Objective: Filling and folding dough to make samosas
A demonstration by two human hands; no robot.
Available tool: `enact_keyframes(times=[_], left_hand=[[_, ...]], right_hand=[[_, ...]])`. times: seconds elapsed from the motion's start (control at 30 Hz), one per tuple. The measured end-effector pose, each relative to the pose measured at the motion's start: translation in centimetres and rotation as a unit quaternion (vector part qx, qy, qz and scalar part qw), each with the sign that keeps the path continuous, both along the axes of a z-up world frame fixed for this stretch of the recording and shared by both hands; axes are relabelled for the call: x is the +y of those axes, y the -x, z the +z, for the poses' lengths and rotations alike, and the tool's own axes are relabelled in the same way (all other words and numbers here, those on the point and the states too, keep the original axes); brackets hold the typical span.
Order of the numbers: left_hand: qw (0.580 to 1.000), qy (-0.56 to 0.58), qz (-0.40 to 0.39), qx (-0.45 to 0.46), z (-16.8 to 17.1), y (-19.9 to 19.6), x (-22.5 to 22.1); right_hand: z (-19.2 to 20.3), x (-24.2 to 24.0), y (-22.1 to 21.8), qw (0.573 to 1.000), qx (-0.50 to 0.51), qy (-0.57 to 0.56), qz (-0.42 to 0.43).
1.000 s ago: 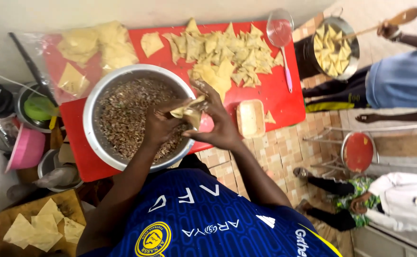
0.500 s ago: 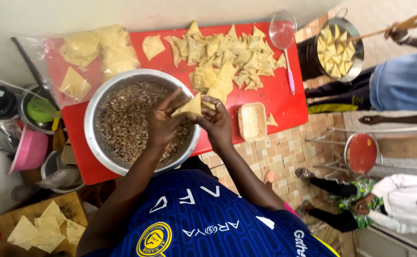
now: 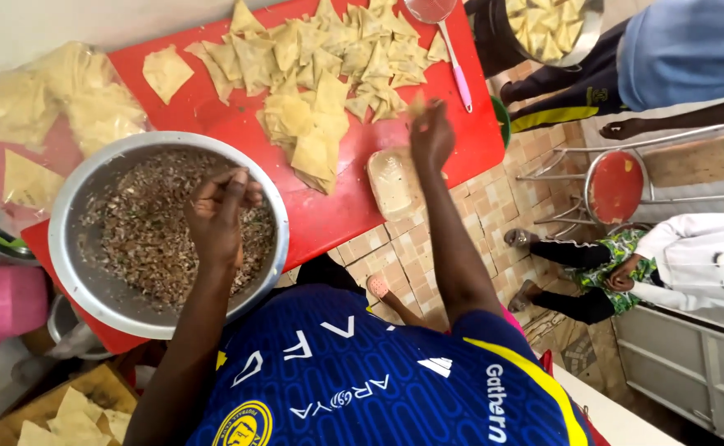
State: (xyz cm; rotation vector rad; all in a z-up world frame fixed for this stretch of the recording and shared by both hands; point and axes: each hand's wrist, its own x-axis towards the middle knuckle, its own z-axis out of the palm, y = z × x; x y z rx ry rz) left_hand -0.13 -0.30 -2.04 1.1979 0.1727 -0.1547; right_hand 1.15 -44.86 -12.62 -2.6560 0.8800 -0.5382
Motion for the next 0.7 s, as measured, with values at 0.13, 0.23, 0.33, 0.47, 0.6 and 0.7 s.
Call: enact_keyframes(times=[0.13,0.23,0.33,0.47,0.6,0.7], left_hand=[[1.0,-0.01,0.0,-0.001,-0.7,1.0,-1.0],[1.0,-0.019,0.008,0.015,-0.7,1.1,-0.9],[0.999,-0.048,0.001,-0.001,-1.5,1.8,0.1],[1.0,-0.025,0.013,0.012,0.1,1.7,0.0],[1.0,-0.001,0.023,0.017,0.2,2.1,0.6],[1.0,0.013,0.015,0.018,0.0,2.7,1.8]], right_hand=[[-6.8,-6.1,-0.7,0.992,0.09,0.083,0.042],[-10.3,-3.9,-0.5,0.984,0.127,0.063,0.109],[-9.5,4.4,2.2,0.967,0.046,-0.143,0.204],[-8.0,13.3,2.9,0.92,0.102,-0.156,0.346],[-8.0,15.5,2.0,0.92,0.132,-0.068,0.363],[-6.6,15.6,0.8,0.948,0.095,-0.147,0.264]])
